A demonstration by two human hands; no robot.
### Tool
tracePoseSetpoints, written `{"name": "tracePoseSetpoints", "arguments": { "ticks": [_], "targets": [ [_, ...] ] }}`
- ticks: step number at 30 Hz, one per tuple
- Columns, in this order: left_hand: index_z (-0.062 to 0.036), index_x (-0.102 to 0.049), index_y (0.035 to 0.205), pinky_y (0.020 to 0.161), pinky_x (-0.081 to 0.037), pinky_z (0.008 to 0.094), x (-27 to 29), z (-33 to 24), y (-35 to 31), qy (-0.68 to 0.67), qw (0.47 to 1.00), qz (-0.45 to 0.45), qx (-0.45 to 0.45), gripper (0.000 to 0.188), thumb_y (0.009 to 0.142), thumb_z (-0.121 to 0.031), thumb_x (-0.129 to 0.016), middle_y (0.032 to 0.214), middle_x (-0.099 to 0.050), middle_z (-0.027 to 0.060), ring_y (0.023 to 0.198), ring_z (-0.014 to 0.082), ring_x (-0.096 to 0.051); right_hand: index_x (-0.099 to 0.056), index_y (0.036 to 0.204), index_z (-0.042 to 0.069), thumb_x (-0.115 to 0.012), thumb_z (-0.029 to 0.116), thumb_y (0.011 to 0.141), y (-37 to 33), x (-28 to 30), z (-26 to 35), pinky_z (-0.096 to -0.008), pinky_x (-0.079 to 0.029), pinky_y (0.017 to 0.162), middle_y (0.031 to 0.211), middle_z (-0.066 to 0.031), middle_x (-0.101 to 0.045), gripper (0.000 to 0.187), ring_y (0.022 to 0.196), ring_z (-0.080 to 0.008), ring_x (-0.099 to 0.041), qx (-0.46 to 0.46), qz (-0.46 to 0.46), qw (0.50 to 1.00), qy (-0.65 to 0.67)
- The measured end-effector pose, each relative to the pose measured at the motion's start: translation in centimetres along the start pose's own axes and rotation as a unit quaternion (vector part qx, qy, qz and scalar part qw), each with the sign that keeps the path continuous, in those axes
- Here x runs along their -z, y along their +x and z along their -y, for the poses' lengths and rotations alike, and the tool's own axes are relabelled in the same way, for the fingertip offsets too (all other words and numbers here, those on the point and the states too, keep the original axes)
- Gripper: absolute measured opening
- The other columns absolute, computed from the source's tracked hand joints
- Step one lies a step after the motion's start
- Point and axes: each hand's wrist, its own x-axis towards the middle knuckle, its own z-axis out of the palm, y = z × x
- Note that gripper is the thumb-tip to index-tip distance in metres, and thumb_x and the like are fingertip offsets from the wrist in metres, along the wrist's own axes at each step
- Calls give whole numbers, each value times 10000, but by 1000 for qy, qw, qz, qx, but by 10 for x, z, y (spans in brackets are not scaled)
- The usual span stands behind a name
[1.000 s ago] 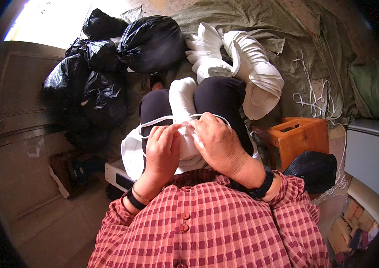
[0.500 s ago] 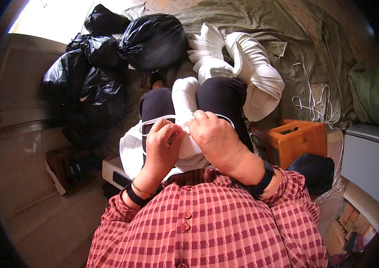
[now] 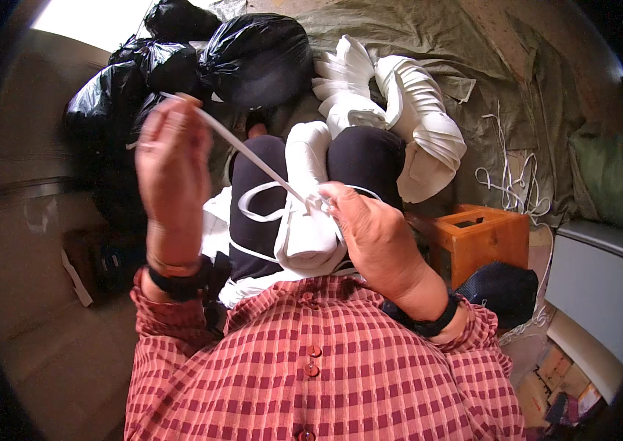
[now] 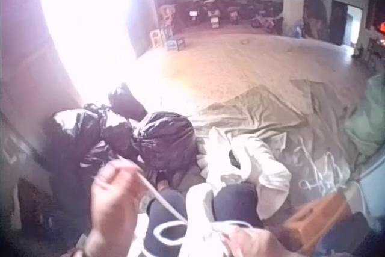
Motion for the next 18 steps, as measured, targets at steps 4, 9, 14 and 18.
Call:
{"name": "tracePoseSetpoints", "arguments": {
  "ticks": [4,9,14,18],
  "targets": [
    [0,-679,1049,678,-492,223,20,-49,25,29,994,28,-103,137,947,-88,-653,845,-677,53,739,102,-619,-640,1113,26,-620,20,844,-1,-12,-15,-413,-538,784,1025,-151,-655,270,892,-321,-661,155,-13,963,-219],
    [-16,-694,1024,693,-502,218,27,-42,15,14,997,-22,-73,132,922,-100,-692,847,-705,64,743,106,-660,-672,1010,36,-652,40,826,8,-19,-6,-399,-478,820,937,-101,-625,186,902,-282,-626,124,-16,965,-231],
    [-9,-691,1044,692,-500,224,30,-35,12,91,992,-57,-65,149,933,-107,-677,857,-708,62,761,118,-672,-679,926,54,-676,4,798,10,-25,-16,-393,-454,833,906,-81,-624,137,890,-272,-619,49,-10,997,-65],
    [14,-651,1048,751,-508,240,15,-7,-21,243,969,39,-25,133,918,13,-624,863,-659,38,799,100,-625,-669,988,63,-668,0,803,7,-28,-21,-408,-444,885,919,-92,-642,195,894,-282,-623,123,-5,982,-144]
  ]
}}
